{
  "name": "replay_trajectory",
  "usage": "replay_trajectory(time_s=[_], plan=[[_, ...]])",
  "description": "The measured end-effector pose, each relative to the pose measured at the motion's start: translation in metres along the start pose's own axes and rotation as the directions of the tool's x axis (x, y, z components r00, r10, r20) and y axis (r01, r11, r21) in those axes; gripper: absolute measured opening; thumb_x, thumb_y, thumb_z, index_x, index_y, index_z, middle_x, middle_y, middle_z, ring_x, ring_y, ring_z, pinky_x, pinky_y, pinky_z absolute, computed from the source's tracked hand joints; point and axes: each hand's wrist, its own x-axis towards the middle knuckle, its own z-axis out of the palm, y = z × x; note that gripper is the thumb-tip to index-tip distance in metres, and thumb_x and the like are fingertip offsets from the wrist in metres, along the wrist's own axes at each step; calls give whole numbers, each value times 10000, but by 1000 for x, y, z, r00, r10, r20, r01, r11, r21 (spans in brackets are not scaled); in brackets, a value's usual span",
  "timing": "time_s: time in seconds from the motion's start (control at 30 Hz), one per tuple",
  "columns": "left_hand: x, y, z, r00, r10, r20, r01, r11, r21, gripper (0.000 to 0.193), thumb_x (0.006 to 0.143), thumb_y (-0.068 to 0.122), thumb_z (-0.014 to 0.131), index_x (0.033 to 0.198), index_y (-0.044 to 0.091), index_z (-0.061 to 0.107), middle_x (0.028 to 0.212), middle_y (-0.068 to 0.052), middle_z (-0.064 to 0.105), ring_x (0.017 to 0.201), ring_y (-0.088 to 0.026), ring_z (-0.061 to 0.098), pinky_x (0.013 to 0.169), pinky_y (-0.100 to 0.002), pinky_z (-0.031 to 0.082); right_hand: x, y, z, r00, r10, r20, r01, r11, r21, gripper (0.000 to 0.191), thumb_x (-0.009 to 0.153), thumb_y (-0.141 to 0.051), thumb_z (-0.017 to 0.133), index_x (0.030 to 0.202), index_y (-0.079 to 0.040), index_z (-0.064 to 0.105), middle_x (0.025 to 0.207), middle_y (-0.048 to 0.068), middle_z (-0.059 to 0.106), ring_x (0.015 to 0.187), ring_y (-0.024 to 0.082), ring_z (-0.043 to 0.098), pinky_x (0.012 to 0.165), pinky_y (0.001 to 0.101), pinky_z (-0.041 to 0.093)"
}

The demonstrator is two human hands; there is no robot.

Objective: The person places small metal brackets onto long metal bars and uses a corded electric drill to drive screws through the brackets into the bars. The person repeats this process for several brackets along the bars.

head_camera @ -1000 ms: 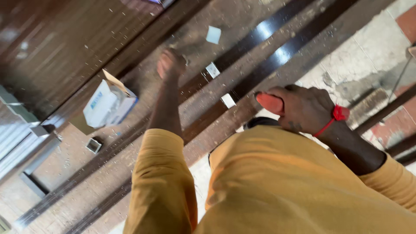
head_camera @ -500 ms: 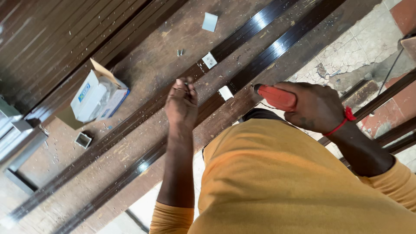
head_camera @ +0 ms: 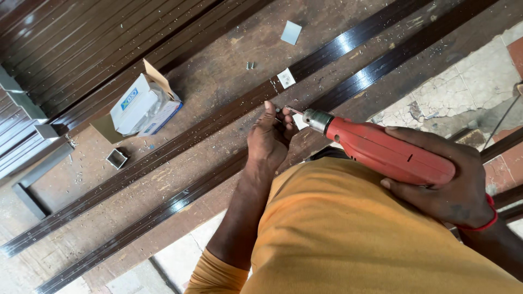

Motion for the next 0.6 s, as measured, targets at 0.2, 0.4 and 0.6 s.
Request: replay_trajectory(time_s=[0.2,0.4,0.6], plan=[[-5,-2,6,997,33,69,-33,999,1,286,974,345,688,861,87,633,820,-54,657,740,-161,643,685,-290,570,6,-9,4,1000,-4,9,4,999,38,744,634,-68,881,1340,-28,650,1294,104,724,1148,154,702,1021,301,554],[-10,2,14,998,41,56,-42,999,21,254,971,307,701,851,91,639,793,-49,662,737,-164,661,662,-295,572,4,-7,4,1000,25,13,-25,1000,0,741,626,-55,883,1332,-27,660,1272,113,734,1131,167,711,1006,313,562],[-9,1,13,981,155,119,-173,972,159,221,977,269,714,871,81,669,789,-36,662,718,-157,663,656,-305,580,5,-6,3,1000,4,11,-4,1000,28,747,634,-59,883,1342,-19,646,1276,120,729,1128,165,716,996,316,577]])
